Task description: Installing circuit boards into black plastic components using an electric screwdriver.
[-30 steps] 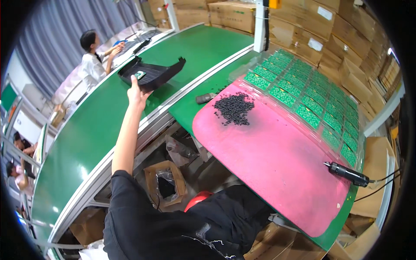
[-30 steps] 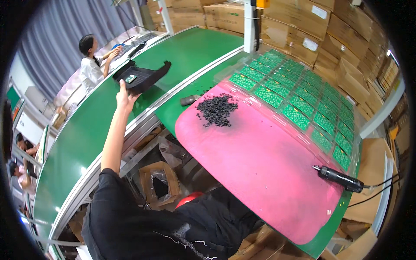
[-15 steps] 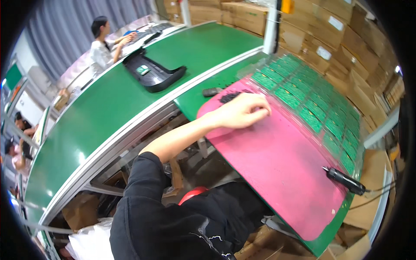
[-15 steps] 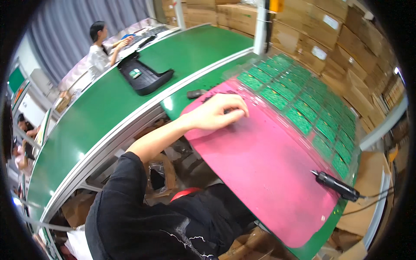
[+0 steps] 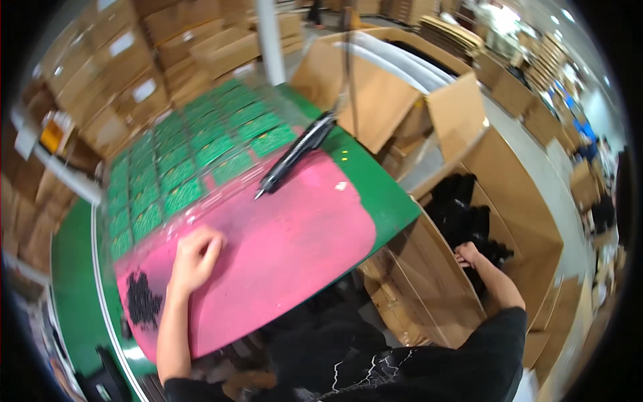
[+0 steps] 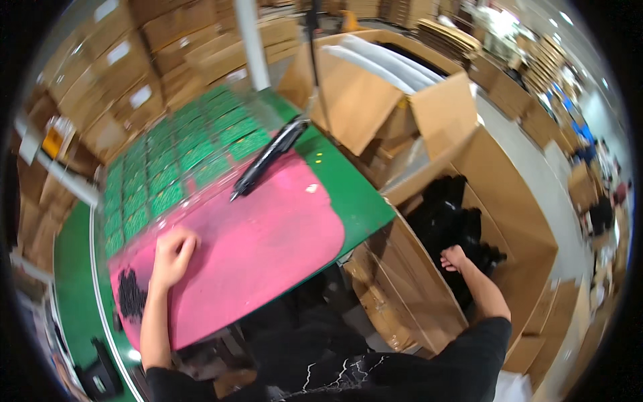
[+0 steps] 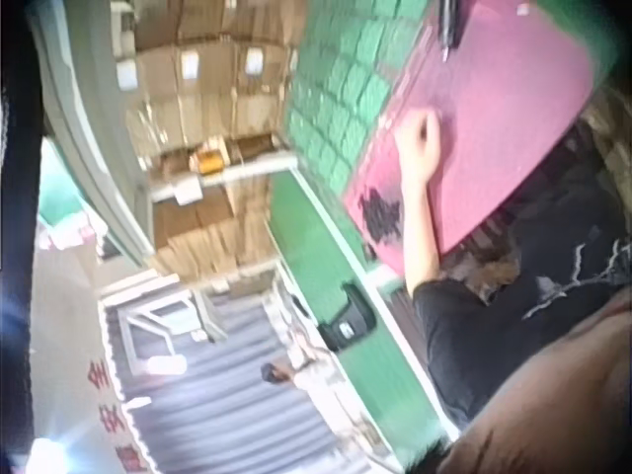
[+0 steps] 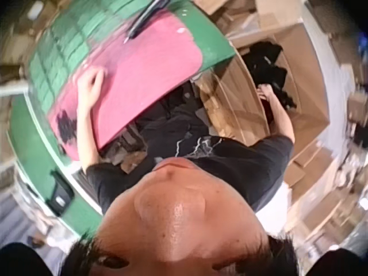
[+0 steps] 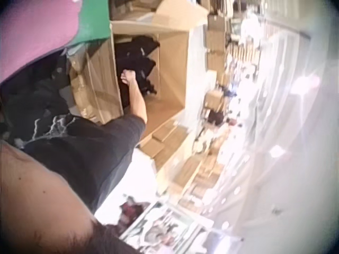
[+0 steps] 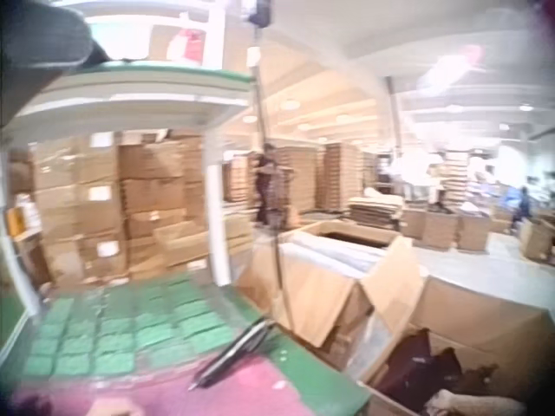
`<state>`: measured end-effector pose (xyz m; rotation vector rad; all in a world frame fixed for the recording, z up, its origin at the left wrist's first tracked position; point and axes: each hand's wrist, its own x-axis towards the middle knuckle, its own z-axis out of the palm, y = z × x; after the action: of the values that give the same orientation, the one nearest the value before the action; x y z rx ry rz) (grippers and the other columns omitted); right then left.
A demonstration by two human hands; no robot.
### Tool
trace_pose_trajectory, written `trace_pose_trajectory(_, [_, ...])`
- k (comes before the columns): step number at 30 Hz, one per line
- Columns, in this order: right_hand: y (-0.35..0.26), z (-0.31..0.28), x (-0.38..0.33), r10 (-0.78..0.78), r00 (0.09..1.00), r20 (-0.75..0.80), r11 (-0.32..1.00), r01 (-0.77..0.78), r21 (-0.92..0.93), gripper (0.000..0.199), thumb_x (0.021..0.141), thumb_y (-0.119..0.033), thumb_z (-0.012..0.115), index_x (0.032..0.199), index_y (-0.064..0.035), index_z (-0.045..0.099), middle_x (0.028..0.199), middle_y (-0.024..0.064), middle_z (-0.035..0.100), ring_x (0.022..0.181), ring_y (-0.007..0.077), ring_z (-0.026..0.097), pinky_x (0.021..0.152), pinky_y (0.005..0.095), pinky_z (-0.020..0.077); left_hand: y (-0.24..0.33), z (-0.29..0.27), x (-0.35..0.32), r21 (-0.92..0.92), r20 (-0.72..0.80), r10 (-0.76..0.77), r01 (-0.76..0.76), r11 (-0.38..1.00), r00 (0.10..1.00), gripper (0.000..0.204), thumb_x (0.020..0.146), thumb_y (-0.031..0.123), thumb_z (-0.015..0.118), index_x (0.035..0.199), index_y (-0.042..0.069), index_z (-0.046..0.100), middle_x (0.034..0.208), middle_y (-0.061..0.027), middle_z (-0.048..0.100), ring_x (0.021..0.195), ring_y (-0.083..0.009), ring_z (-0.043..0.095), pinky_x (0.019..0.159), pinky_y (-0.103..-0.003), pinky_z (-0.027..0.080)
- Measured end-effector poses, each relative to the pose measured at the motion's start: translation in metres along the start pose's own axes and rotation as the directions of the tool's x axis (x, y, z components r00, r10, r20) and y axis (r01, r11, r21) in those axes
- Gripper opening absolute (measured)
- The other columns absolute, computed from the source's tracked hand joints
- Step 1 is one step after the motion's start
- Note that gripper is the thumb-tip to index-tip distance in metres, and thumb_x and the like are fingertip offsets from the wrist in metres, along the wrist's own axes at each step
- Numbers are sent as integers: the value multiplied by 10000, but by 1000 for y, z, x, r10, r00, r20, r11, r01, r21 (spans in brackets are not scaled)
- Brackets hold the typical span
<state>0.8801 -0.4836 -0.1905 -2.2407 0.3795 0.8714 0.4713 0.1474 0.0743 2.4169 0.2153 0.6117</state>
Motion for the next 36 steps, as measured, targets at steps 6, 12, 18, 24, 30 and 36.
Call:
trace_pose_trajectory(6, [-4, 39, -3, 173, 980, 100, 951, -140, -277, 312, 931, -343, 640, 1047, -53, 657, 916, 87, 701, 730, 238, 691, 678, 426, 567, 5, 20, -19, 14, 32, -127, 126, 992, 991, 90, 899, 46, 628, 877, 24, 713, 618, -82, 634, 523, -127, 607, 519, -278, 457])
trace_pose_trajectory(12, [4, 73, 17, 198, 978, 66, 957, -178, -227, 507, 934, -511, 621, 1065, -22, 656, 920, 114, 699, 759, 264, 699, 680, 446, 577, 5, 31, -19, 223, -49, -57, 67, 973, 997, 47, 871, 51, 660, 838, 38, 692, 522, -80, 531, 425, -141, 497, 447, -310, 373])
trace_pose_trajectory(18, [-8, 93, -9, 140, 982, -124, 973, -160, -169, 281, 931, -274, 668, 876, 1, 675, 761, 91, 689, 619, 211, 676, 551, 352, 563, 5, 32, -17, 313, -45, -78, 88, 946, 996, 38, 856, 62, 659, 827, 47, 678, 508, -86, 516, 412, -185, 509, 449, -333, 390])
trace_pose_trajectory(24, [5, 94, 6, 180, 967, -183, 984, -178, 29, 128, 911, -116, 661, 855, -2, 656, 741, 101, 672, 612, 203, 659, 525, 348, 541, 6, 32, -15, 342, -31, -68, 75, 937, 997, 39, 852, 87, 655, 820, 69, 667, 503, -85, 504, 419, -218, 523, 460, -356, 407])
trace_pose_trajectory(30, [-2, 31, -34, -21, 1000, 6, 800, 13, 601, 131, 915, -86, 639, 892, -55, 513, 744, 64, 555, 629, 190, 602, 577, 350, 515, 9, 30, -17, 321, -21, -39, 43, 946, 999, 24, 859, 97, 662, 839, 84, 658, 509, -77, 517, 434, -242, 541, 471, -371, 422])
trace_pose_trajectory(36, [-128, -38, -219, -361, 911, -197, 578, 385, 720, 149, 975, -179, 560, 850, -96, 561, 808, 42, 632, 615, 95, 544, 541, 257, 474, 8, 25, -19, 231, -1, -90, 88, 969, 996, 35, 869, 115, 663, 874, 83, 676, 554, -91, 560, 480, -252, 577, 502, -368, 451])
